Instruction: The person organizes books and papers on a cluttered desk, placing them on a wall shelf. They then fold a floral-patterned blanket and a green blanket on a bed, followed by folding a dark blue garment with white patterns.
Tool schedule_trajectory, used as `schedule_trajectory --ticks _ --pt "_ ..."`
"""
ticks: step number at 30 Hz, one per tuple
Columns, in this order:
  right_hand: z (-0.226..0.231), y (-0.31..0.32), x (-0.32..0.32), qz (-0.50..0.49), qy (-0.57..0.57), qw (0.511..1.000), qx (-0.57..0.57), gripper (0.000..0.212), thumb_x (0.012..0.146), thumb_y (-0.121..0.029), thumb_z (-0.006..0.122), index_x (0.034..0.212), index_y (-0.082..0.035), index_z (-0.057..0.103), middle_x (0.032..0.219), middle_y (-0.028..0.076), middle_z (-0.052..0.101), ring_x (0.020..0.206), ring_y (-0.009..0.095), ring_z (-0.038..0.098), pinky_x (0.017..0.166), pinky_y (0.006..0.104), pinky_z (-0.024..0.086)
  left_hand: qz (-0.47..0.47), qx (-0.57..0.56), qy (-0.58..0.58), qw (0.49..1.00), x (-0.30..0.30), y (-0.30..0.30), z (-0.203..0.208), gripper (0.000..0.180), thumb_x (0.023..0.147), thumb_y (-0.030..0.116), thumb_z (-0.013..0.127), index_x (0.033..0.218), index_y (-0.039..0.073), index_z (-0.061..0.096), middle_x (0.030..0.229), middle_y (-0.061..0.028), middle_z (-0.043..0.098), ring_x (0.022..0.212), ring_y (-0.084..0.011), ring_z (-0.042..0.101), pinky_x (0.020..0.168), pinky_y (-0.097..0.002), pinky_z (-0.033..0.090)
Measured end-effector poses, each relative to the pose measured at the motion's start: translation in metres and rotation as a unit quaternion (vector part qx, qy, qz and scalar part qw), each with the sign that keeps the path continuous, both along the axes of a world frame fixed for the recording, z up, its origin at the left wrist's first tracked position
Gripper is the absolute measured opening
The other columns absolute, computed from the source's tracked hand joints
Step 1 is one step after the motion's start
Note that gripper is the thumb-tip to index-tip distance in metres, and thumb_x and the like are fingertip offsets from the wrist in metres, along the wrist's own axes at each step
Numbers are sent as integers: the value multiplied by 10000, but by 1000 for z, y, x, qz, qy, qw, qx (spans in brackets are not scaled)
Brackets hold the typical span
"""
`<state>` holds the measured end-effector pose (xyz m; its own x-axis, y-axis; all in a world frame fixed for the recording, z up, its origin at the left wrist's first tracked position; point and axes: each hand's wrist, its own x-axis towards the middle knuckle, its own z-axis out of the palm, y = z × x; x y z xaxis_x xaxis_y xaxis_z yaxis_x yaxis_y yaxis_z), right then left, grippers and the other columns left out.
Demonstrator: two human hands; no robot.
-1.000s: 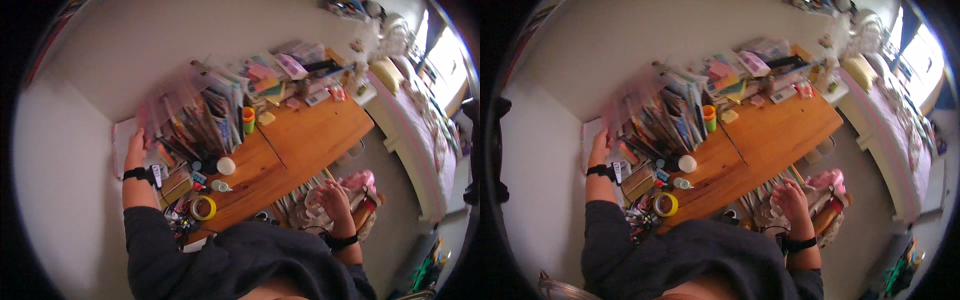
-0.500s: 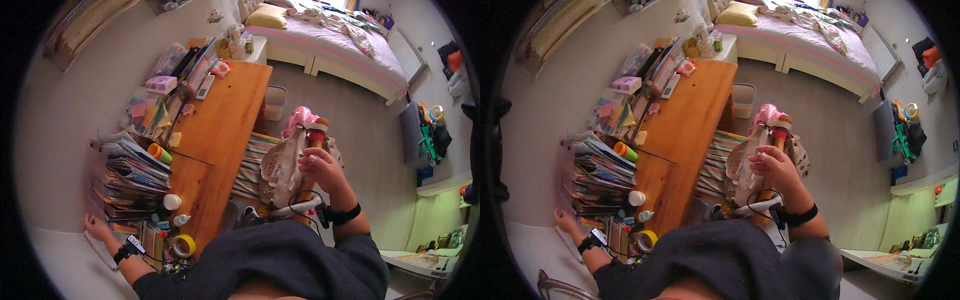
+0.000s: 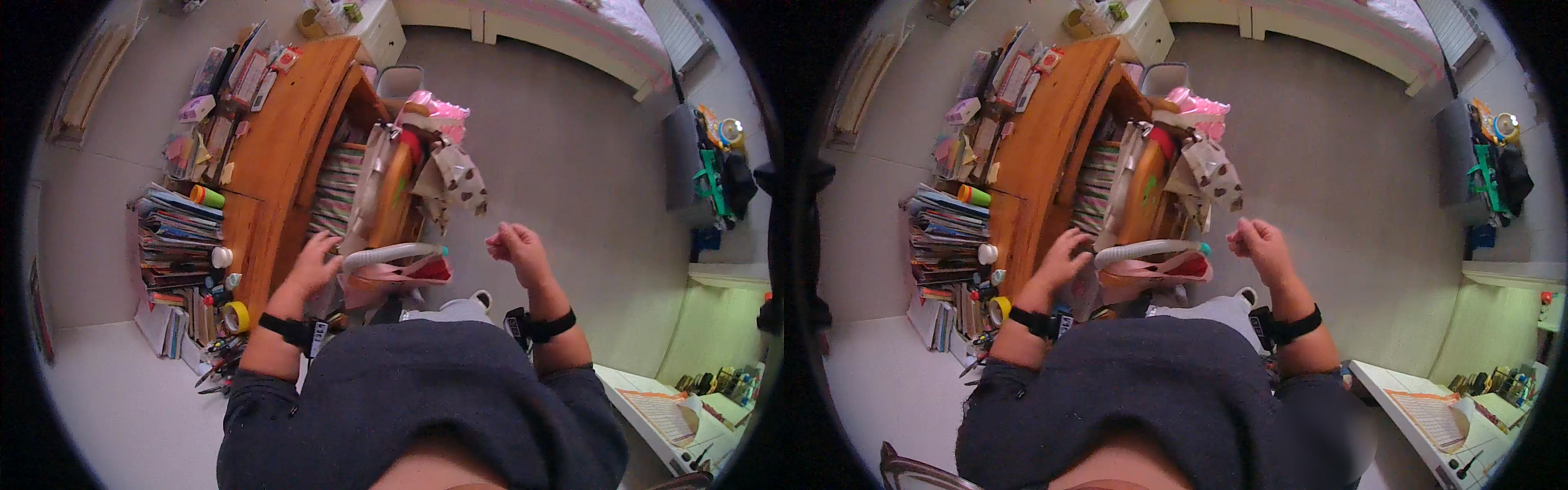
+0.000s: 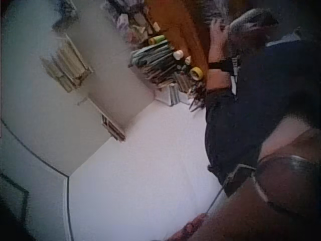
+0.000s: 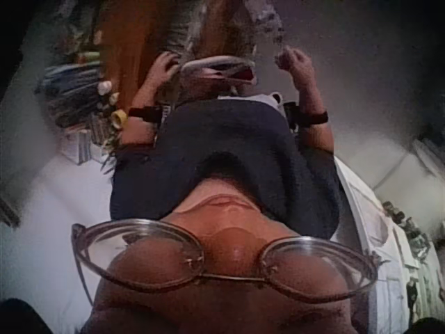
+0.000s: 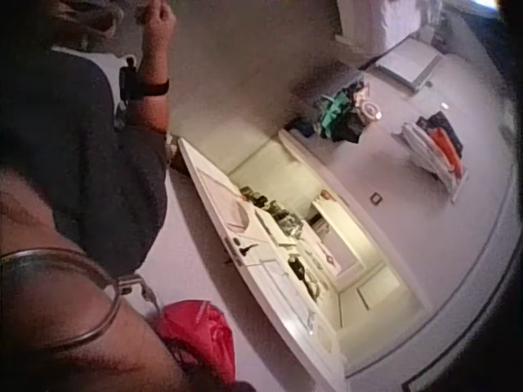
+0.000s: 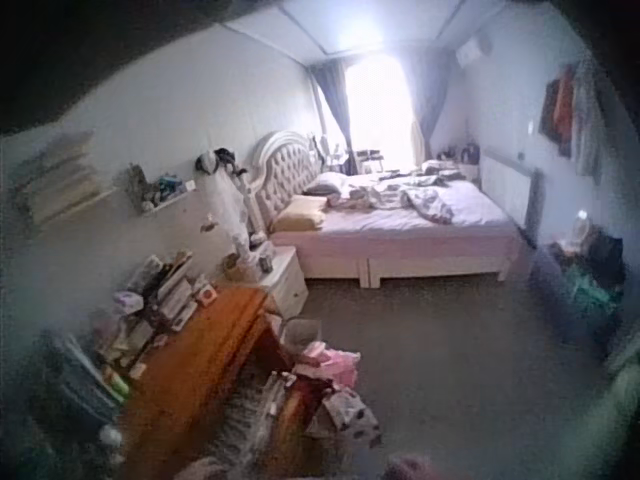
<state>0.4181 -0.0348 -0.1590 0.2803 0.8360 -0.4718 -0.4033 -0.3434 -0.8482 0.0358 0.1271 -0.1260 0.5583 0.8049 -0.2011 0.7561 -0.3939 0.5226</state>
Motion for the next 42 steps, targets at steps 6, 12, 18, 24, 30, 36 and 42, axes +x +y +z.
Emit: schedule_trajectory --ticks 6,12,18,24,30,36,42 --pt "-53 -54 43 211 -421 879 -75 248 816 -257 544 854 -23 619 782 91 645 677 198 609 644 324 480 -71 0 39 997 67 -31 -26 548 769 188 611 1253 32 408 1279 -226 405 1207 -360 373 1000 -390 322" --pt "-30 -78 75 256 -440 820 -262 411 797 -439 534 770 -43 641 817 175 626 790 360 578 711 417 465 9 50 48 998 89 -12 -31 301 752 212 598 1029 98 574 1059 -85 557 1026 -279 516 849 -435 401" --pt "-17 -58 133 130 -361 892 -239 324 691 -112 620 1014 -99 613 846 169 631 838 314 599 767 377 481 87 39 -115 989 166 12 1 89 776 120 581 850 74 597 810 -141 576 784 -318 567 683 -368 462" --pt "-63 -44 263 188 -413 864 -217 473 685 -160 600 1154 -146 538 1021 170 600 950 312 568 821 392 457 -28 -17 -35 999 294 17 -37 460 757 45 538 1203 140 480 1032 -186 546 965 -374 526 801 -422 439" --pt "-44 -16 439 428 -341 771 -326 310 799 -302 573 1029 -99 618 982 118 639 913 271 603 801 361 476 -47 -338 12 940 382 17 -111 437 766 116 541 1199 99 495 1080 -182 570 1017 -333 539 859 -359 432" --pt "-52 70 594 259 -460 815 -238 304 808 -270 569 1019 -55 610 904 108 648 832 215 617 736 312 485 56 -261 177 947 390 34 -204 388 749 281 567 1086 90 588 1046 -155 612 960 -308 579 847 -364 441" --pt "-75 222 680 207 -317 899 -219 303 802 -219 573 1064 -69 590 959 122 642 858 232 618 750 329 488 -180 -400 311 843 457 131 -303 319 713 294 547 901 67 667 950 -159 641 903 -325 599 801 -399 460"
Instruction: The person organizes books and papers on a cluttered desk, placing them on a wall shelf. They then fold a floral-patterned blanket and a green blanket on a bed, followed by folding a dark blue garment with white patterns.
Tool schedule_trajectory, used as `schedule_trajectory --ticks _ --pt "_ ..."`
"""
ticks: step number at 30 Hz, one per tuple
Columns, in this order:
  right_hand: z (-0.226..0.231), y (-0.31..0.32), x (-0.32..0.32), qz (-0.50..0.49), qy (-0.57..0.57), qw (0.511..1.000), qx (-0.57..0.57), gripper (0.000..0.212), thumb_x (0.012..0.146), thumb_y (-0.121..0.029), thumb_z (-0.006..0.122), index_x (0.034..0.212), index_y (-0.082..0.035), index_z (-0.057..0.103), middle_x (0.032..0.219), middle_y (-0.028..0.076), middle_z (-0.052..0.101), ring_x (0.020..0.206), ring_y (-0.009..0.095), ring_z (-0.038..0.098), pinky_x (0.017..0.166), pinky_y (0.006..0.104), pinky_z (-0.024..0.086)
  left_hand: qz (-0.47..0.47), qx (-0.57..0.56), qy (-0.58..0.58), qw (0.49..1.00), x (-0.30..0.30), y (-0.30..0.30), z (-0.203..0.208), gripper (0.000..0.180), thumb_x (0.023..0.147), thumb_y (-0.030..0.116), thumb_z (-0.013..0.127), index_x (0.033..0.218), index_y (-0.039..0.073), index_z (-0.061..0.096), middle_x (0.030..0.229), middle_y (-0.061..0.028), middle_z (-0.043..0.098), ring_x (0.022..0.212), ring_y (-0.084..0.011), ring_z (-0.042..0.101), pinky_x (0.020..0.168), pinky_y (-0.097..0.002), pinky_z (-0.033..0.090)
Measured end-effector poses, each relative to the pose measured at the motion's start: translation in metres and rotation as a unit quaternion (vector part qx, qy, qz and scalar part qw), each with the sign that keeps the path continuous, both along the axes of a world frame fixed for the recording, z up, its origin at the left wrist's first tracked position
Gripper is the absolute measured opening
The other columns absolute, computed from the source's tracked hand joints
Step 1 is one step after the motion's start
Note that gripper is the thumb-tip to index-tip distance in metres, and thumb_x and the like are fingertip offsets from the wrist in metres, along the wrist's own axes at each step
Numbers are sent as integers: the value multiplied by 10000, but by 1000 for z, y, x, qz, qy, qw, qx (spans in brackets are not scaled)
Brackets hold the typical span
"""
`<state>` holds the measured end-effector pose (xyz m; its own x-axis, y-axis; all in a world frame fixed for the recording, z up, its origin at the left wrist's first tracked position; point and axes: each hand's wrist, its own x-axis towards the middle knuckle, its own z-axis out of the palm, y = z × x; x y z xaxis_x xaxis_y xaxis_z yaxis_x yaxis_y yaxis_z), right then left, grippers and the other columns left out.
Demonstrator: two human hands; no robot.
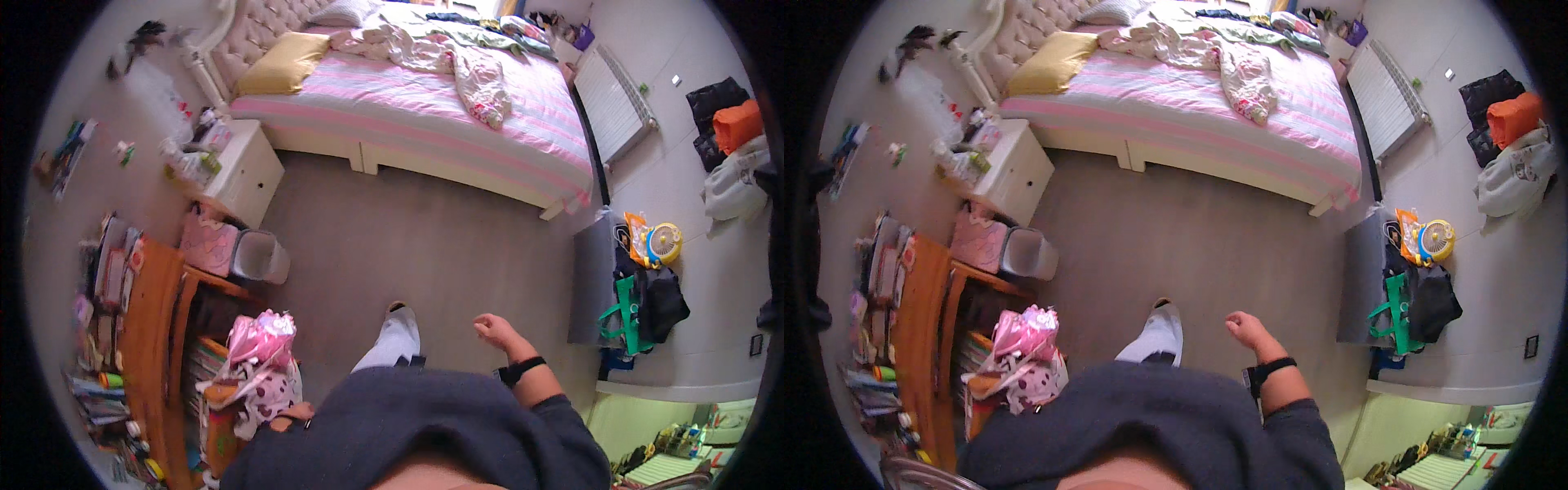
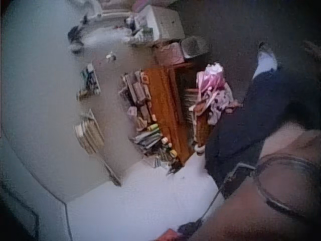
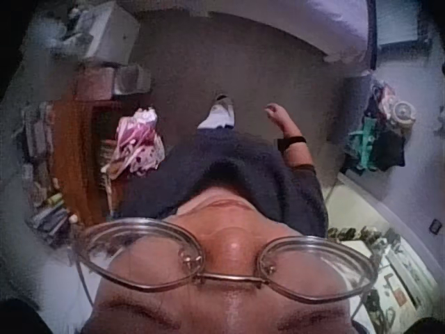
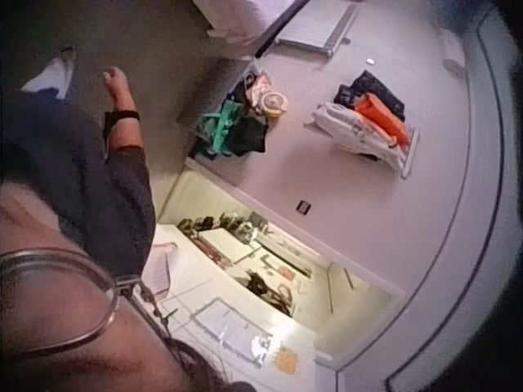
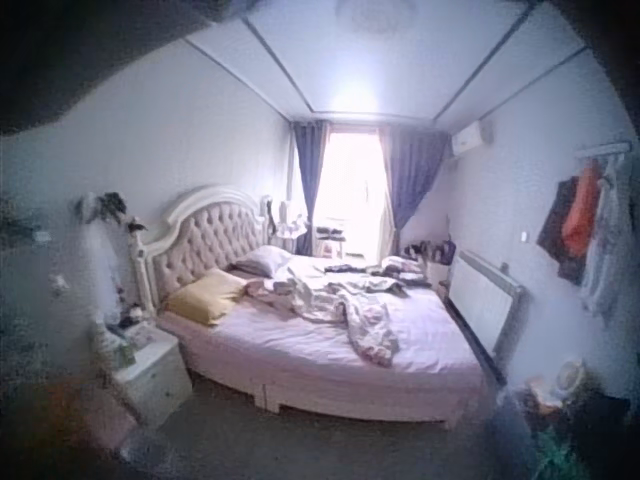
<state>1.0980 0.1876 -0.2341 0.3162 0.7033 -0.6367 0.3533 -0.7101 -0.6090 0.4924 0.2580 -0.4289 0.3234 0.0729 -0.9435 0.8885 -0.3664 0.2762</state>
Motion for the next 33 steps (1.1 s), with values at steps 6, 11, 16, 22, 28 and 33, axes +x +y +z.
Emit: schedule_trajectory --ticks 6,11,16,22,28,33 --pt "33 127 120 -83 41 995 -33 292 819 -197 556 1063 -37 577 884 90 638 719 159 612 644 303 493 161 294 -167 927 231 275 93 287 768 167 476 1005 64 600 1002 -212 593 955 -379 556 827 -457 446" --pt "13 219 240 -214 39 975 53 284 823 -166 525 1080 -46 527 778 52 599 654 127 571 530 270 458 212 381 -300 848 433 477 179 247 799 133 497 1032 87 566 961 -175 615 931 -352 570 819 -399 458" --pt "-43 342 373 -277 28 959 49 304 835 -183 533 1124 -106 479 796 19 574 687 122 545 552 313 439 220 328 -354 848 546 547 178 214 813 124 495 1009 87 572 941 -163 616 899 -330 586 780 -371 469" --pt "-70 500 498 -197 -95 974 -51 403 786 -292 600 1103 -57 520 1015 156 612 934 301 590 786 398 476 194 155 -114 962 534 563 178 313 767 210 558 1053 88 597 1021 -166 604 980 -312 569 836 -389 449" --pt "-61 646 553 -134 -175 975 -3 534 742 -297 659 1179 -44 484 1077 190 587 1018 339 551 877 371 428 240 153 -28 958 518 636 120 362 747 237 577 1074 82 597 1050 -147 611 998 -274 575 863 -353 451" --pt "-58 714 578 -196 -212 957 23 776 656 -356 736 1267 -47 372 1143 250 516 1060 365 513 904 389 416 170 165 -102 966 606 757 117 317 762 191 535 1052 80 598 1019 -156 615 979 -299 577 849 -361 457"
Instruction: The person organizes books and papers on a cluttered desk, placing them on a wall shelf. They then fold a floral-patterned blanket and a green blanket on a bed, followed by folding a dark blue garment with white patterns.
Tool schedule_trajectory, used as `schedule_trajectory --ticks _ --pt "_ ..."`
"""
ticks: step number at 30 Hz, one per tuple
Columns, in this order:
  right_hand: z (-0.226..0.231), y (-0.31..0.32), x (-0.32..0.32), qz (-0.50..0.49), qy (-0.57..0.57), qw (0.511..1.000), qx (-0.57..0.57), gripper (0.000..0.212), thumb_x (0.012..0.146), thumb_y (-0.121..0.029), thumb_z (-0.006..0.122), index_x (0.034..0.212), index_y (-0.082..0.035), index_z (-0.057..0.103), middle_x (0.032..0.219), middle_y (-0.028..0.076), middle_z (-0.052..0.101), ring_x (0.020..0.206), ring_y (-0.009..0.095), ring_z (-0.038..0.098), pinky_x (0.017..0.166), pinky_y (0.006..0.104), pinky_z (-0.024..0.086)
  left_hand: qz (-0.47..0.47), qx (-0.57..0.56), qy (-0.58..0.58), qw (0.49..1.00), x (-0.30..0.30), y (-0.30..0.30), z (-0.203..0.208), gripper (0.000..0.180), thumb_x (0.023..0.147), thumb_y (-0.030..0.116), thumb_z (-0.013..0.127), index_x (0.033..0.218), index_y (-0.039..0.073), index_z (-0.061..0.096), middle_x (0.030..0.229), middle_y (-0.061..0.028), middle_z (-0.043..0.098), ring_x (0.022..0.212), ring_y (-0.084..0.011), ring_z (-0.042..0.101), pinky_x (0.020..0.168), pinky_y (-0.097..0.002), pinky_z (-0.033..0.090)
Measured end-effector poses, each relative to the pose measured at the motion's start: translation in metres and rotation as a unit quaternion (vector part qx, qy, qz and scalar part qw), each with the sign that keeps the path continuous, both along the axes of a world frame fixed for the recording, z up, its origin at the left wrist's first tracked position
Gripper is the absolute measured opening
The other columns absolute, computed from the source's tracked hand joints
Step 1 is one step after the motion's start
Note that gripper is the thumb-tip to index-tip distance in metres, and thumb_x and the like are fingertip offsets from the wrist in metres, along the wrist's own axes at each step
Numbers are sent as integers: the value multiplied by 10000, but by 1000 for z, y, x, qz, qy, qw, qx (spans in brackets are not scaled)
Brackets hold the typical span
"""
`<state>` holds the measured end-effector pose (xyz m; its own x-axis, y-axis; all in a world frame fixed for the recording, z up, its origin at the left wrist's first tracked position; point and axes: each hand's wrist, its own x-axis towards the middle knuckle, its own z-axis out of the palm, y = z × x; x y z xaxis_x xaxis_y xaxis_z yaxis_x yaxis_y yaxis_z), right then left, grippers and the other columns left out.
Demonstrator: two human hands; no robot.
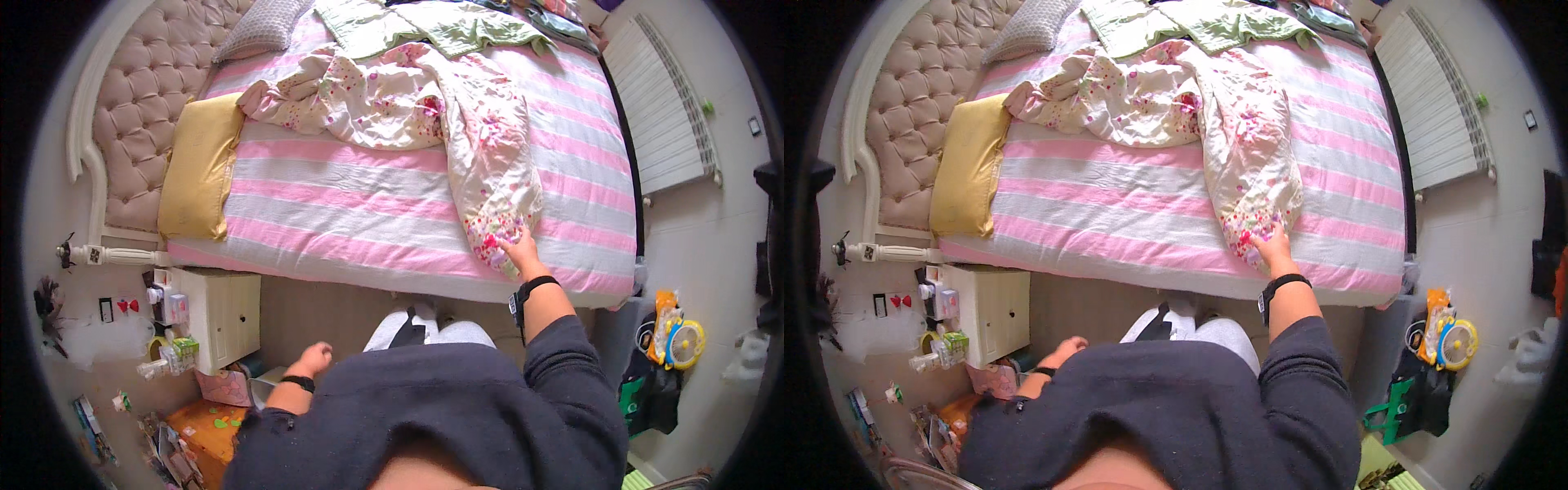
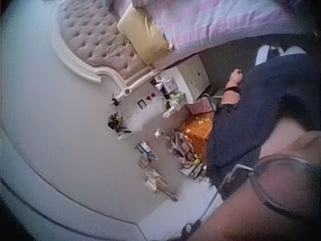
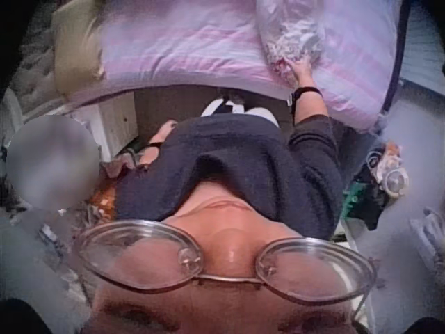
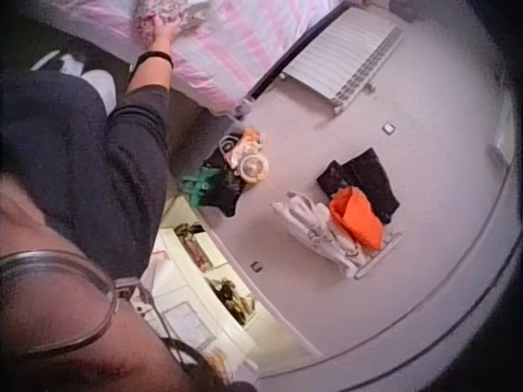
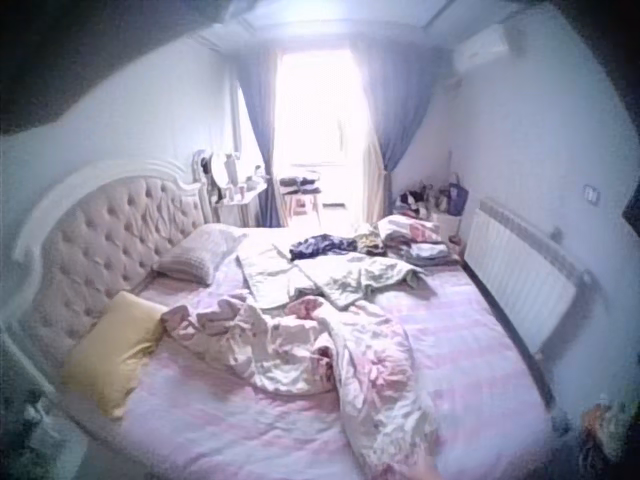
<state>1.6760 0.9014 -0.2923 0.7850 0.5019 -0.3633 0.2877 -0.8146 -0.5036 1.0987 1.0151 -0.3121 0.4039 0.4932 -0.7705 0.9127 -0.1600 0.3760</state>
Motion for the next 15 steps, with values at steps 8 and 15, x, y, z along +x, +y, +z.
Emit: schedule_trajectory --ticks 8,15 --pt "-21 79 79 -130 -6 991 -29 1041 588 -460 757 1374 -91 183 1297 293 342 1232 395 317 1014 440 296 418 -74 -117 898 74 74 52 211 826 64 478 1027 16 524 828 -78 598 672 -158 582 594 -262 465" --pt "-76 126 136 -209 51 975 -56 1146 580 -386 782 1405 -93 42 1299 212 415 1178 342 434 972 421 354 305 -130 98 938 -5 -24 60 304 792 185 551 1062 54 590 952 -128 637 897 -231 603 793 -324 467"
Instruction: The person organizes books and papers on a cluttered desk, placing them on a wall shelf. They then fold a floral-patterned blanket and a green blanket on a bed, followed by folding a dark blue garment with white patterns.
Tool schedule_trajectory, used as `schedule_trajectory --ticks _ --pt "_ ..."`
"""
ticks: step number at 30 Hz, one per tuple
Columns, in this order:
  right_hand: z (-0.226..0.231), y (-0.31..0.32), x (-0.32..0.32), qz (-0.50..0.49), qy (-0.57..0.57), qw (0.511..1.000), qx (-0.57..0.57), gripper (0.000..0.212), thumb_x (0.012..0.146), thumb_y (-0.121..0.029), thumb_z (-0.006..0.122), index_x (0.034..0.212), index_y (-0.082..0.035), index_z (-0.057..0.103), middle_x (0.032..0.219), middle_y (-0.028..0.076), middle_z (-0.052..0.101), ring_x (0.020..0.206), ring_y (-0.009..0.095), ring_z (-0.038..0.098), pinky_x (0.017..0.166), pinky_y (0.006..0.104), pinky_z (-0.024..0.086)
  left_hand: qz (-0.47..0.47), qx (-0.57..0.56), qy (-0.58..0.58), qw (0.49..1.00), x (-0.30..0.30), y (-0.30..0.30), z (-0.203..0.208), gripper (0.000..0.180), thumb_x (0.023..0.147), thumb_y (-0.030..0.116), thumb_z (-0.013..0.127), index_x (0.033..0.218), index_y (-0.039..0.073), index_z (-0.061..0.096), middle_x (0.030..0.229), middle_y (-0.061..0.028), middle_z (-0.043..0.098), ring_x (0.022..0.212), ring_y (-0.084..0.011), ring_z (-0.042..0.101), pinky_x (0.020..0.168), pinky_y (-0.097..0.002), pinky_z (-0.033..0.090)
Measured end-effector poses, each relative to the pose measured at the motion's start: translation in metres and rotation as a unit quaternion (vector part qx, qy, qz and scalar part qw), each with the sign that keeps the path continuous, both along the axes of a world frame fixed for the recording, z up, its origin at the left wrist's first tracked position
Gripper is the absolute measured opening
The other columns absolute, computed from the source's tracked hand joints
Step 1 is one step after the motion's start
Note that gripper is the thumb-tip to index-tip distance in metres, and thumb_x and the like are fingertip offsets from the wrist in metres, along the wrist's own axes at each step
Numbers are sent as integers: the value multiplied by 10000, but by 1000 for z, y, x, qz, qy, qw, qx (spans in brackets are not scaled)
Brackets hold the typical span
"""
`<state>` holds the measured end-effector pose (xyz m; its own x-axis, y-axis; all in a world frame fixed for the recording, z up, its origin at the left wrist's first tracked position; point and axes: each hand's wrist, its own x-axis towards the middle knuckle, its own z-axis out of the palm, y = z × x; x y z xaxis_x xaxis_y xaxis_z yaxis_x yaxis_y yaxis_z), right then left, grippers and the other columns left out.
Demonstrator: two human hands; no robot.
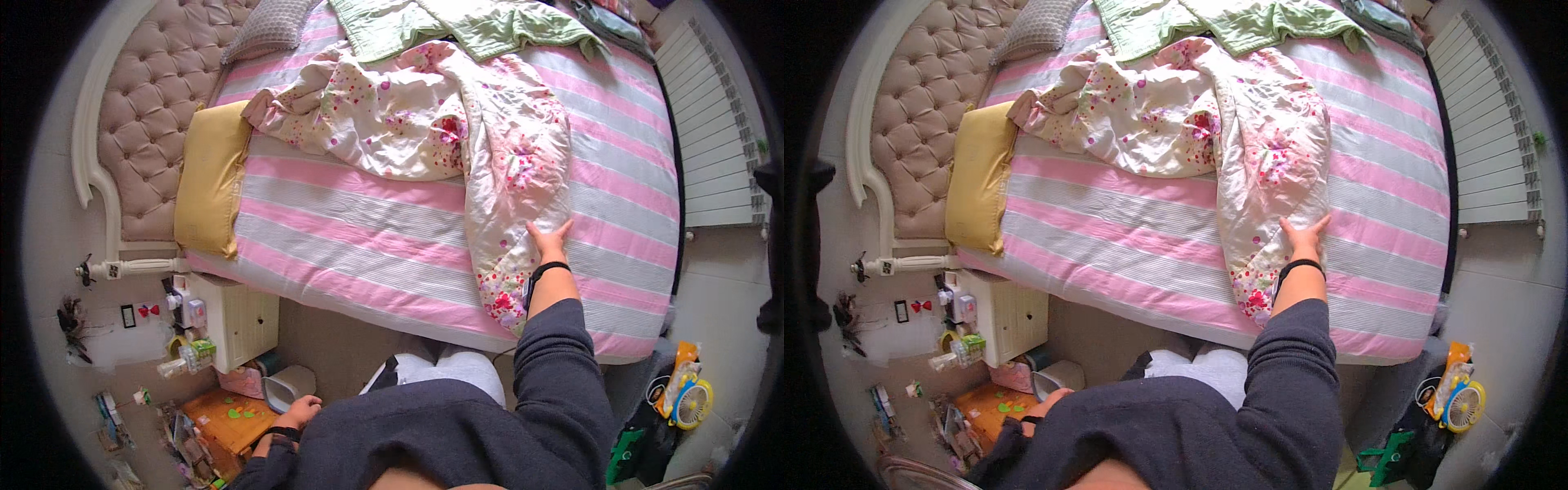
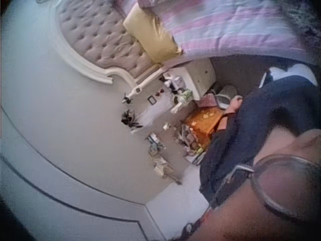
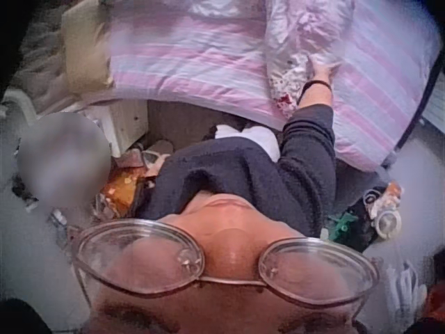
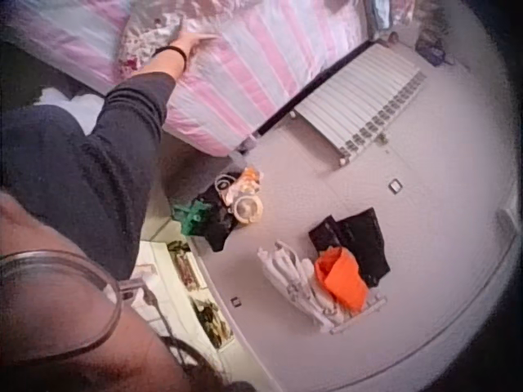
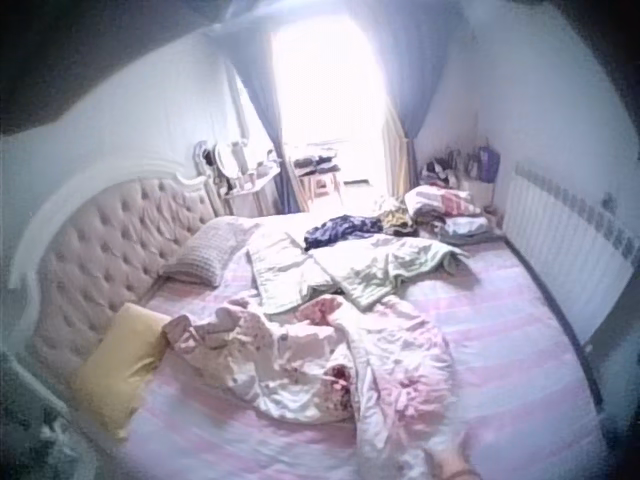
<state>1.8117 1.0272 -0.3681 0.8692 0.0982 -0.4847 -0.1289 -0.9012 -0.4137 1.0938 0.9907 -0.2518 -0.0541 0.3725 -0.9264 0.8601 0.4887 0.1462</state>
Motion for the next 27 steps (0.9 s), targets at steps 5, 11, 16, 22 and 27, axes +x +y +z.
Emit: schedule_trajectory --ticks 5,11,16,22,27 --pt "26 32 -62 370 161 866 295 573 693 -116 576 1238 -10 433 1100 210 564 1003 305 558 866 370 436 10 49 -50 998 64 41 -8 193 804 152 518 924 22 594 734 -79 608 647 -154 588 588 -300 480" --pt "132 -144 -101 747 368 553 34 633 719 -132 624 1301 -259 412 973 147 601 925 274 566 810 357 429 220 162 -223 936 268 164 -15 445 849 346 559 1219 178 378 1003 -31 518 811 -176 529 628 -360 450" --pt "189 -297 -56 695 372 568 -236 612 646 -215 621 1226 -364 494 1028 109 620 878 274 610 799 356 464 184 253 -194 930 400 176 -32 1116 642 450 748 1385 275 -66 1418 -200 122 1268 -398 226 912 -587 320" --pt "288 -356 -26 363 233 885 -178 418 627 -143 614 1042 -184 638 957 116 646 870 261 627 779 335 476 -23 152 58 986 432 125 -49 1131 629 356 751 1398 324 -77 1458 -163 -77 1340 -381 24 1052 -541 157" --pt "337 -353 15 293 -24 955 32 248 720 -37 574 959 -6 632 900 85 656 832 143 587 766 288 459 -16 177 135 975 405 108 -92 1118 675 347 729 1395 251 -120 1457 -172 -9 1284 -403 229 1003 -480 317"
